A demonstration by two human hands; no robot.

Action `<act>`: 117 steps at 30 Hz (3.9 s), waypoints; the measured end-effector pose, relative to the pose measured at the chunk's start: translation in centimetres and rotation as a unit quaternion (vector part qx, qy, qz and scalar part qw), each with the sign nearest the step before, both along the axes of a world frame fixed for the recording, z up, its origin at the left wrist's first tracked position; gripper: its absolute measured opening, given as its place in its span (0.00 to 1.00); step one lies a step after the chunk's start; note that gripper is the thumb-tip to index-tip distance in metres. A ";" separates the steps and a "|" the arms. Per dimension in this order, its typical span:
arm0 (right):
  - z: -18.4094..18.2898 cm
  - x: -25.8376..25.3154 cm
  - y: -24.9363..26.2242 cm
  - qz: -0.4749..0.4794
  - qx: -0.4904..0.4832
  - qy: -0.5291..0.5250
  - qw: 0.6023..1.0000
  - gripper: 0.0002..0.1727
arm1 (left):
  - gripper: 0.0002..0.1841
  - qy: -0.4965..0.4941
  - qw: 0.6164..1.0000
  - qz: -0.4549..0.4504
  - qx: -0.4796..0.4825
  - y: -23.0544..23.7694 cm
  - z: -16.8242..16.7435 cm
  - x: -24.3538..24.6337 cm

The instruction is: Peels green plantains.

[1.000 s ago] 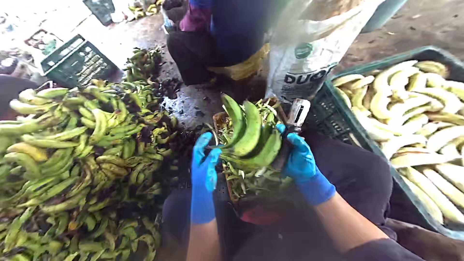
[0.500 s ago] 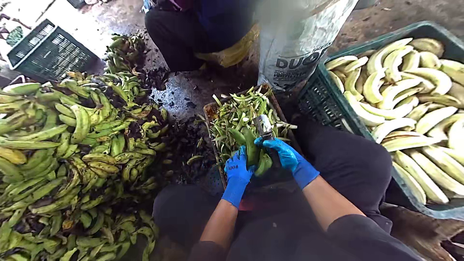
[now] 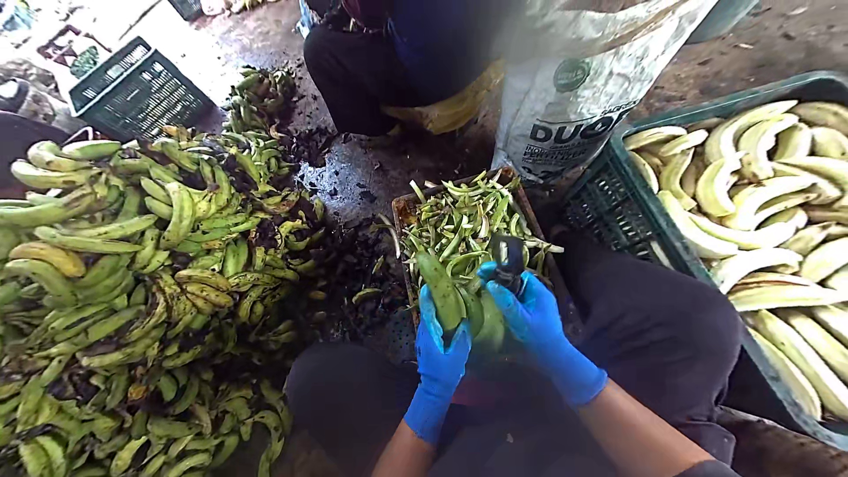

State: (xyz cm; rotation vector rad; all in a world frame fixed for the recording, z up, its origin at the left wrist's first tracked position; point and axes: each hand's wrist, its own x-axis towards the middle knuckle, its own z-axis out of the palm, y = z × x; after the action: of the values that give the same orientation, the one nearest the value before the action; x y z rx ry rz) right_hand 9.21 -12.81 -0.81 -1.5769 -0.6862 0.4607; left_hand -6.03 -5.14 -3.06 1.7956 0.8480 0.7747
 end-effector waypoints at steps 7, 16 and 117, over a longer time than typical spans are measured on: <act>-4.5 -3.0 1.3 0.132 -0.128 0.365 0.913 0.22 | 0.30 -0.179 0.928 0.109 -0.308 0.7 0.6 -0.3; -5.4 -2.3 1.2 0.147 -0.123 0.319 0.928 0.22 | 0.24 -0.361 0.785 0.031 -0.502 2.4 2.4 -0.3; 6.3 8.9 7.8 -0.021 0.040 -0.529 0.848 0.29 | 0.19 -0.464 0.813 -0.141 -0.322 13.9 11.4 11.2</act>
State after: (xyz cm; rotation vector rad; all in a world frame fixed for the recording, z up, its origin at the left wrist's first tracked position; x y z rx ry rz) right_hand 18.11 -4.99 5.47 -1.6919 -1.4629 -0.5512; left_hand 5.20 8.72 8.35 0.7310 0.1209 0.8905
